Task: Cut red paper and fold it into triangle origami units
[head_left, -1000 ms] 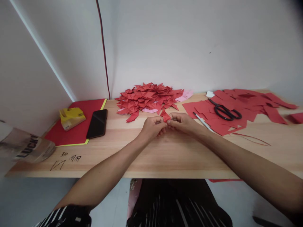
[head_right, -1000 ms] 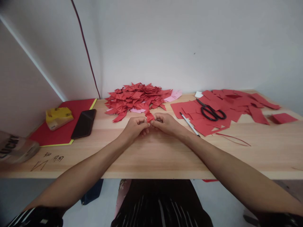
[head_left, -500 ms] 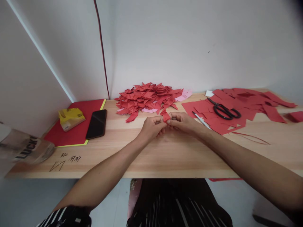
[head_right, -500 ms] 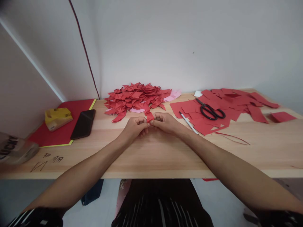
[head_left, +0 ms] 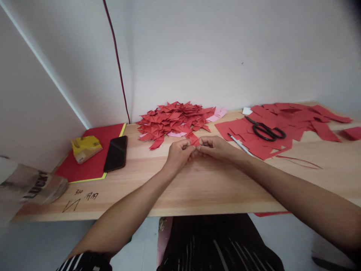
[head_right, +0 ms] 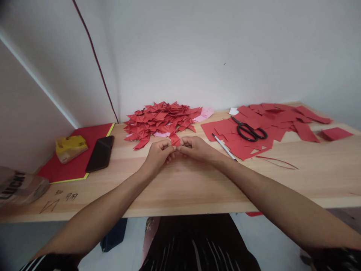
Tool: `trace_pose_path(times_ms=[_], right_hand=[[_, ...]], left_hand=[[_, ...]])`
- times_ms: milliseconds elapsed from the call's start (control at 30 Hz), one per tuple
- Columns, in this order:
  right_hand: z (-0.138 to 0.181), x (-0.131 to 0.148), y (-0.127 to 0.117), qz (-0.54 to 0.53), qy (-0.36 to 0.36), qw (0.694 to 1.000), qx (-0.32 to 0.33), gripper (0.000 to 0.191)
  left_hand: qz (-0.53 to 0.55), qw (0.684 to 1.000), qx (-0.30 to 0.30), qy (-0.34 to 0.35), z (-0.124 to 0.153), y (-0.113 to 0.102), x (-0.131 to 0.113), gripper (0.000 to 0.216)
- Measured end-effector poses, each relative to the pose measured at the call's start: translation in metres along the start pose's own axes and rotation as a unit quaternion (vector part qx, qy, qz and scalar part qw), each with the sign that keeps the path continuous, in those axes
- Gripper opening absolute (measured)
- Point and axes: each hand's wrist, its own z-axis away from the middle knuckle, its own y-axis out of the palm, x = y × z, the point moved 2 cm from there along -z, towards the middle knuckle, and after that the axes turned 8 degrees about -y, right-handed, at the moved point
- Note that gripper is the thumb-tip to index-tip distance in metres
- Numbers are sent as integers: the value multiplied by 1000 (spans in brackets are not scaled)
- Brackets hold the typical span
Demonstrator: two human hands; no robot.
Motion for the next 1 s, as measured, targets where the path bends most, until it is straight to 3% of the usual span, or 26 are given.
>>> trace_pose_path(times_ms=[300, 533, 833, 1000], right_hand=[[0, 0, -3, -29, -6, 999, 31, 12], [-1, 0, -3, 16, -12, 1000, 22, 20], [0, -1, -9, -61, -1, 996, 67, 19], [0, -2, -12, -62, 8, 995, 78, 24]], left_hand=[[20, 999, 17, -24, 0, 1, 0, 23], [7, 1000, 19, -22, 3, 2, -5, 24], [17, 998, 50, -29, 3, -1, -3, 23], [29, 998, 31, -40, 3, -3, -4, 23]])
